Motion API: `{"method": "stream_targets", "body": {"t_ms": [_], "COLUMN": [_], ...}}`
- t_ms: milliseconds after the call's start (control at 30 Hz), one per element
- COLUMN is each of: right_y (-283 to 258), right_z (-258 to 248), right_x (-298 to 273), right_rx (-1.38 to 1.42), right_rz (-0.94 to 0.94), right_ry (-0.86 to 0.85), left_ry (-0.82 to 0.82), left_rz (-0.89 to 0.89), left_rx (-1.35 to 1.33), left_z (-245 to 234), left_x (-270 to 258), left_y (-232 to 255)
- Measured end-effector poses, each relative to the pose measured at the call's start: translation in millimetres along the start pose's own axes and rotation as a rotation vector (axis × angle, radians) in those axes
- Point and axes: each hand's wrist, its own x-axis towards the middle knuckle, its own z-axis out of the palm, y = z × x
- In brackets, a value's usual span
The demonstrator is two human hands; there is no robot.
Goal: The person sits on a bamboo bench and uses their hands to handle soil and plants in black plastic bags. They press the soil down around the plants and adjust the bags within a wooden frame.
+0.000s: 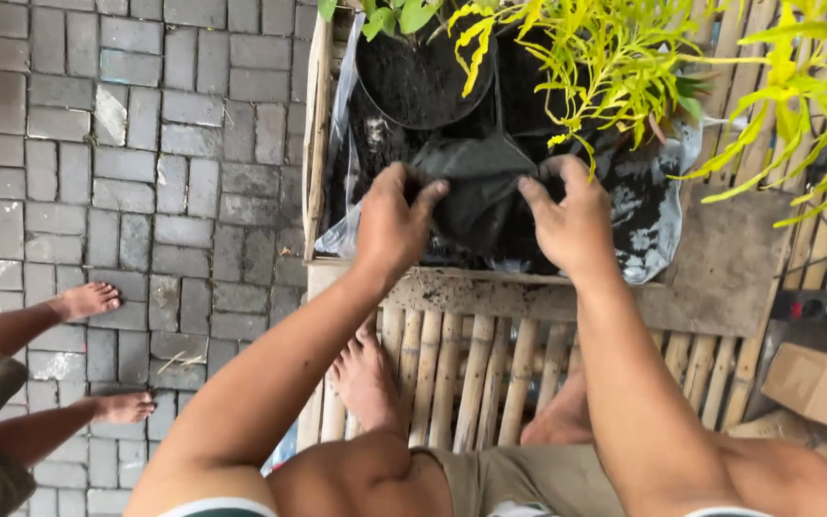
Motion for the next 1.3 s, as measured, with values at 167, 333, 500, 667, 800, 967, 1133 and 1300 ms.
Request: {"method": "stream_targets", "body": {"t_ms": [167,333,500,667,800,967,1133,1300], "right_y": [-3,-13,6,-14,2,2,54,22], "right_z": [-18,-28,-25,2,8,-28,-34,-25], "right_x": [6,12,-8,-26,-21,-9,2,-5], "right_rx": [0.008,-0.007,0.188,0.448,0.417,0.336,0.079,-0.188], "right_rz": [0.058,0.186,0.243,0.358,0.442,0.387,0.439,0.133], "right_ry": [0.028,0.028,0.096,0.040,0.133,0.162,0.137,0.175], "left_ry": [-0.043,-0.070,-0.209,-0.205,-0.313,-0.364,-0.312,-0.333], "left_rz": [0.056,0.168,0.143,0.163,0.292,0.280,0.305,0.261], "left_rx": [-0.043,0.005,-0.053,-0.025,-0.079,0.105,0.239,0.291], "left_z": [8,8,35,66,74,60,54,55], "left_x": [6,-1,-18,-23,-31,-34,-13,-15], "left_y": [0,5,-6,-10,5,-23,-62,-68]}}
